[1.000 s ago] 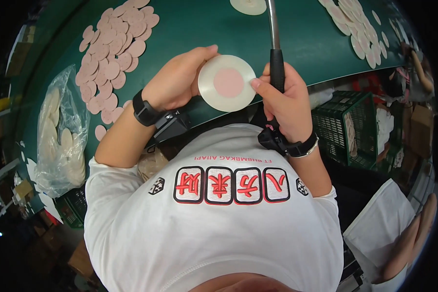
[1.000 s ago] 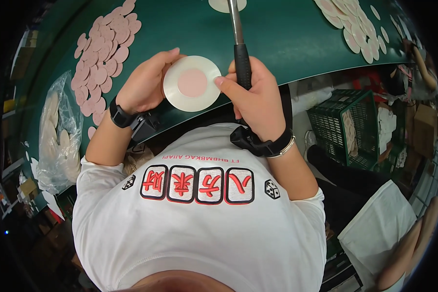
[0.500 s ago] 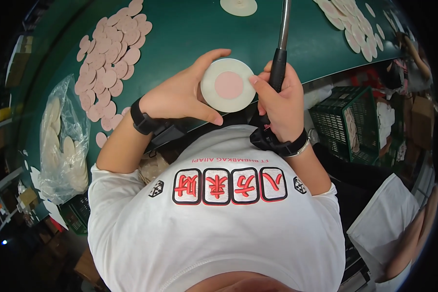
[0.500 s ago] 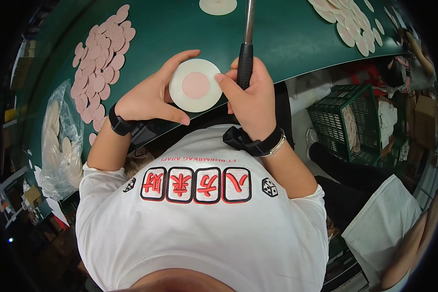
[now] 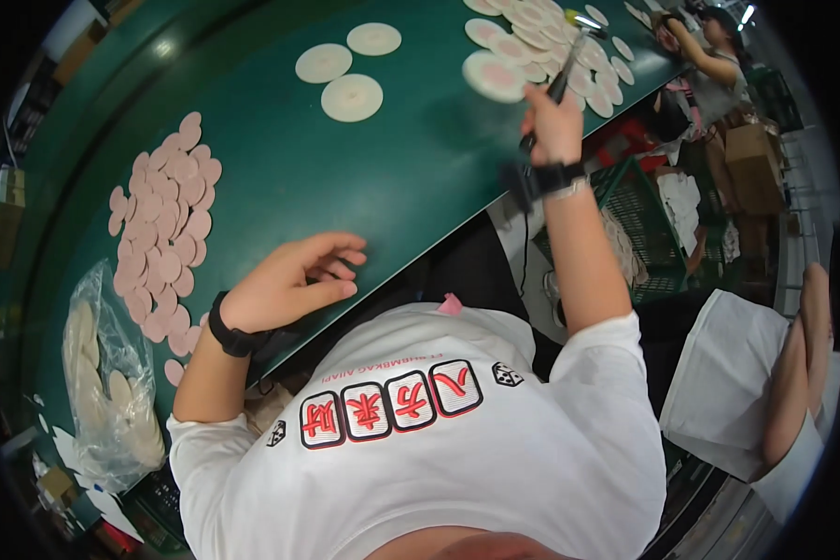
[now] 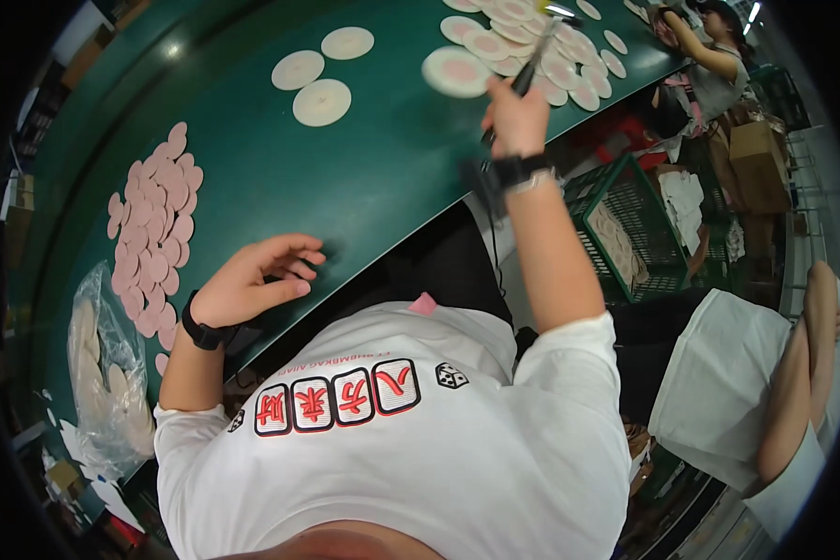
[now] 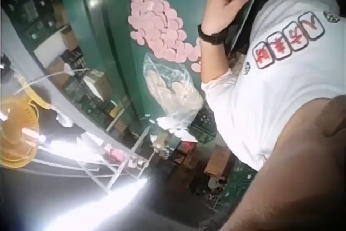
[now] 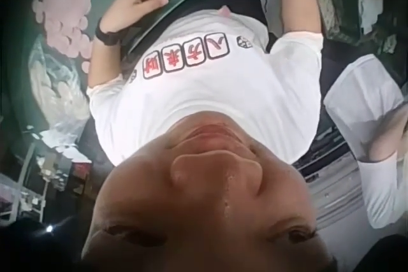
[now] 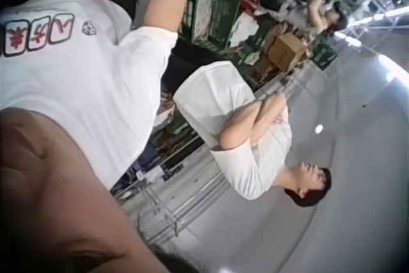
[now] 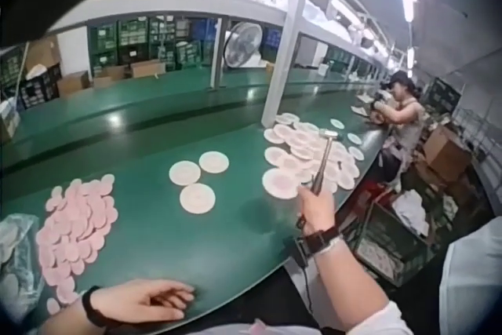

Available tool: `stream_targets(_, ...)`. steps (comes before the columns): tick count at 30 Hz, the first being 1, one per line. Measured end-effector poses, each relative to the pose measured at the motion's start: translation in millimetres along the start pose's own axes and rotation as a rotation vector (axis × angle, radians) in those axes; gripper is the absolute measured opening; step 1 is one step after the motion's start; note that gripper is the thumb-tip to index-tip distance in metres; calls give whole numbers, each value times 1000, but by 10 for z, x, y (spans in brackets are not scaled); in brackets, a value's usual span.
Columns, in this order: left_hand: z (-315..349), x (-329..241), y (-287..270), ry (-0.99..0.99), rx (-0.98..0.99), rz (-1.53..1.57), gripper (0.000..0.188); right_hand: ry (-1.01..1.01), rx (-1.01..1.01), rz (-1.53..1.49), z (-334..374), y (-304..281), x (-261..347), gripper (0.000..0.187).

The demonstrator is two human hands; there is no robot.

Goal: The person assembles components by placing a pink disc onto a white base and striking the center with a hammer. This process is repeated for several sets of parts, with the person occasionally turning the discs over.

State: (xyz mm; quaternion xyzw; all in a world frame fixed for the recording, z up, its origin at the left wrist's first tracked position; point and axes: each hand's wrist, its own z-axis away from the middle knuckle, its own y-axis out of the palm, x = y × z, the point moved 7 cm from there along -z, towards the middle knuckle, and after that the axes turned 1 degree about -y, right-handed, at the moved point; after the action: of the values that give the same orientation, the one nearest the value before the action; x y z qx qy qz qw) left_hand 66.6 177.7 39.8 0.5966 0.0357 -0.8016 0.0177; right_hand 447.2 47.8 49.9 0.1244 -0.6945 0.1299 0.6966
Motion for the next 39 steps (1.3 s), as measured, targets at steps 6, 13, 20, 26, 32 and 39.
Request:
stream_targets(6, 20, -137, 48, 65, 37, -58, 47, 0, -123, 85, -823, -261, 141, 16)
stream_targets(13, 64, -402, -66, 71, -170, -402, 46, 69, 265, -49, 520, 144, -242, 18)
stream_targets(20, -938, -484, -773, 116, -489, -1188, 51, 140, 345, -58, 952, 370, -560, 19)
stream_targets(26, -1347, -220, -939, 287, -645, -1373, 58, 130, 394, 60, 983, 419, -558, 21)
stream_targets(32, -559, -327, -367, 28, -301, -1383, 64, 158, 372, 69, 974, 364, -628, 20)
stream_targets(39, -69, -262, 75, 106, -496, -1411, 62, 74, 580, 185, 1417, 322, -385, 27)
